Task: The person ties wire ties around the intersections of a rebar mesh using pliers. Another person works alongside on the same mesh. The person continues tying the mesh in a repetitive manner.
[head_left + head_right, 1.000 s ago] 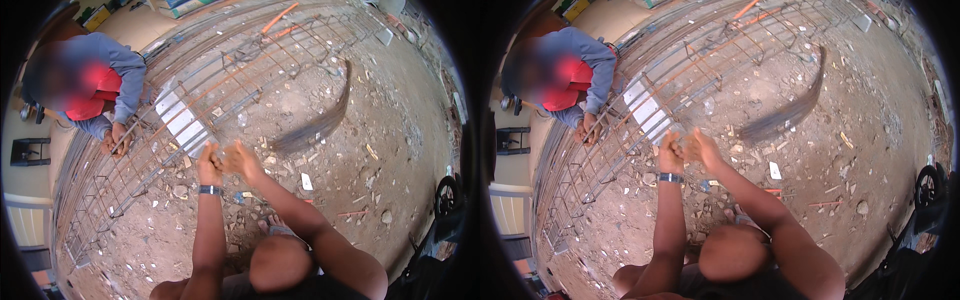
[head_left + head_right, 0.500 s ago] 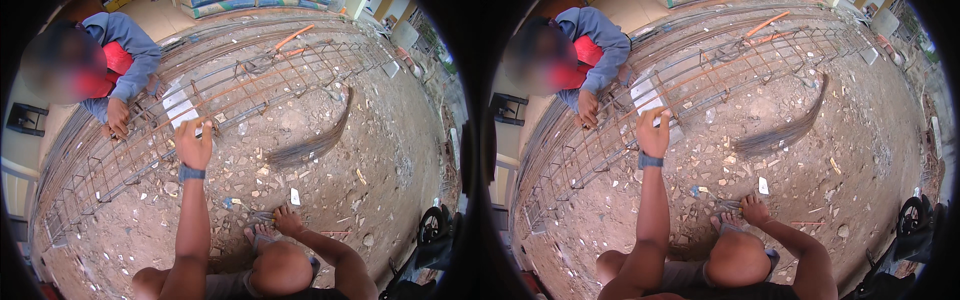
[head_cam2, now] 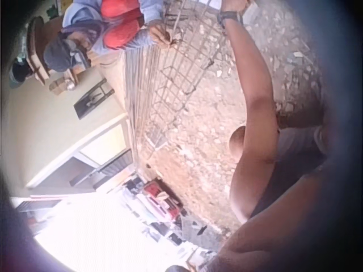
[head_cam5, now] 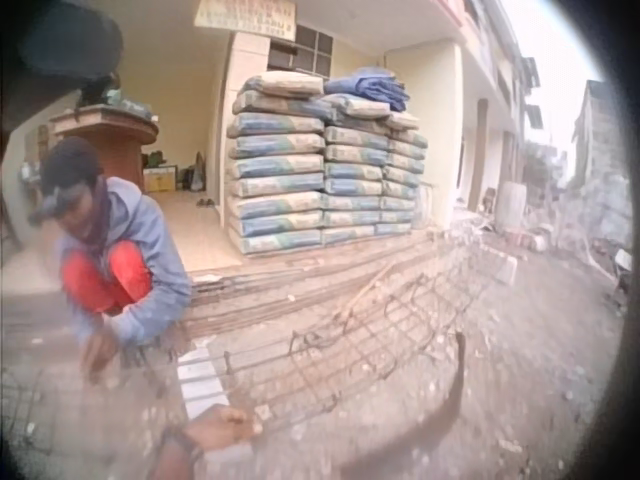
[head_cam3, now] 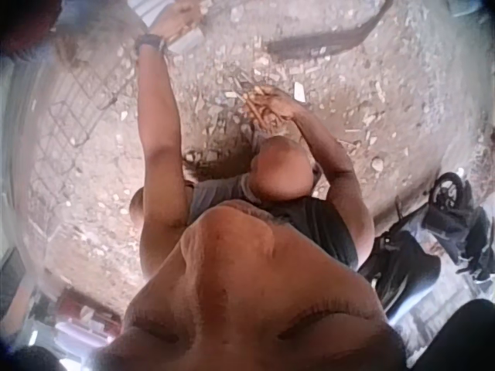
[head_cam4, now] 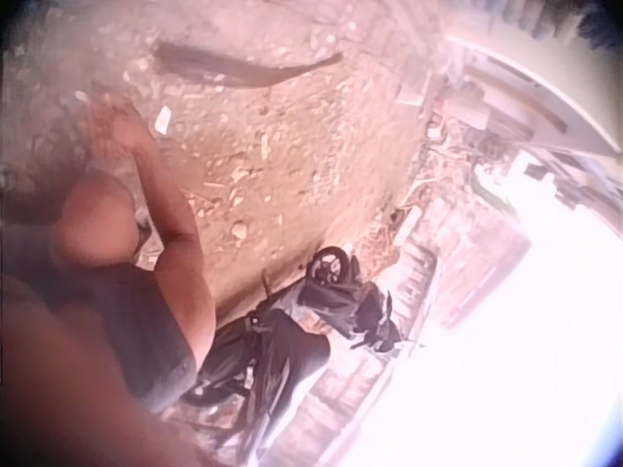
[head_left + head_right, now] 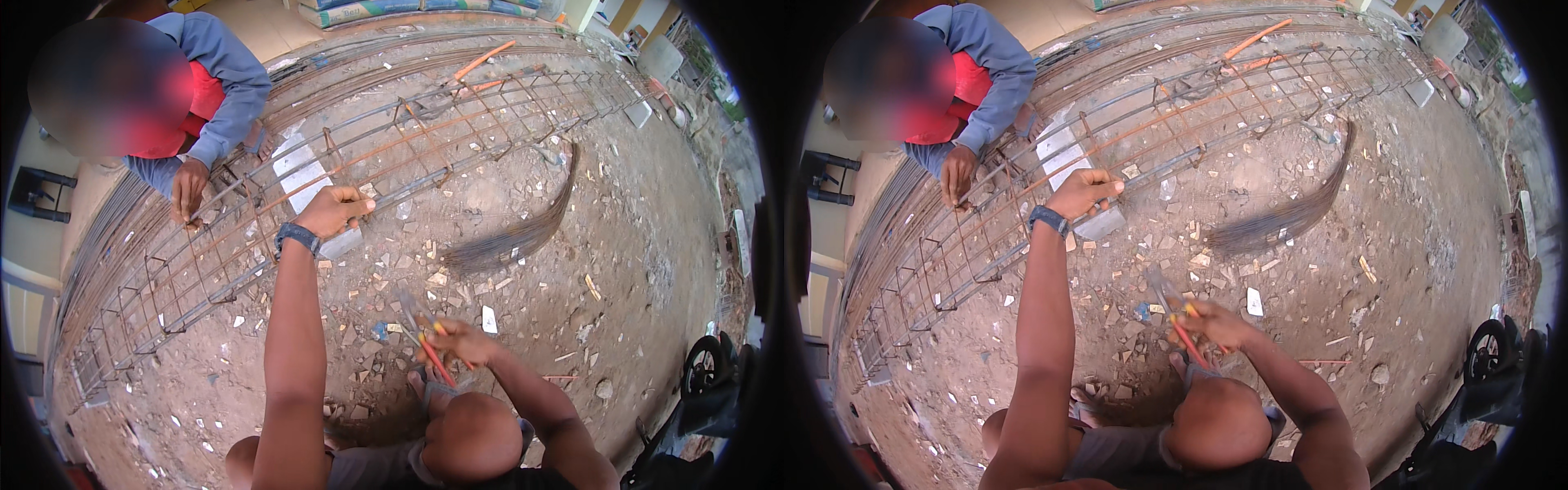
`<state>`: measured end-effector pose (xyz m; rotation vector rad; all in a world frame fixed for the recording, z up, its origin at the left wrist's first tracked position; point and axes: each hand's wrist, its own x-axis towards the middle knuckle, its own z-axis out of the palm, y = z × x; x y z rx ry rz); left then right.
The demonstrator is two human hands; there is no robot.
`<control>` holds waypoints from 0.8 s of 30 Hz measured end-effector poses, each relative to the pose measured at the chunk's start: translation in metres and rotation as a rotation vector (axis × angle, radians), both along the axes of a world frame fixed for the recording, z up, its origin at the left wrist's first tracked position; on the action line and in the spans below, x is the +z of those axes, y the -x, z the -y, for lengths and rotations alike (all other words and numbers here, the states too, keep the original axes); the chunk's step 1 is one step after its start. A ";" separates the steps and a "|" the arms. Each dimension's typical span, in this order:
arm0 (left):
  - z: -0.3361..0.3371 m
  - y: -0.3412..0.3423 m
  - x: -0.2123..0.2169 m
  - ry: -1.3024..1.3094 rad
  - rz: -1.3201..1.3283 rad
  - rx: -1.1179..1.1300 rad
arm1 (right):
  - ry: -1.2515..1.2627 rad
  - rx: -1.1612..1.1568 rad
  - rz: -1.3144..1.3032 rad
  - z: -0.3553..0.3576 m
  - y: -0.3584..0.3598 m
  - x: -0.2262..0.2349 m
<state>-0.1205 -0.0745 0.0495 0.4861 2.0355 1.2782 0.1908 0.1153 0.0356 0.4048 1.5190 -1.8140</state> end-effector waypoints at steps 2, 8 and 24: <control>-0.007 0.001 0.007 0.000 -0.030 0.002 | 0.091 -0.119 -0.107 -0.001 0.033 0.005; -0.010 -0.008 0.018 0.026 -0.065 0.029 | 0.108 -0.142 -0.116 -0.014 0.087 0.017; -0.008 -0.005 0.013 -0.001 -0.069 0.027 | 0.167 -0.107 -0.125 -0.014 0.100 0.021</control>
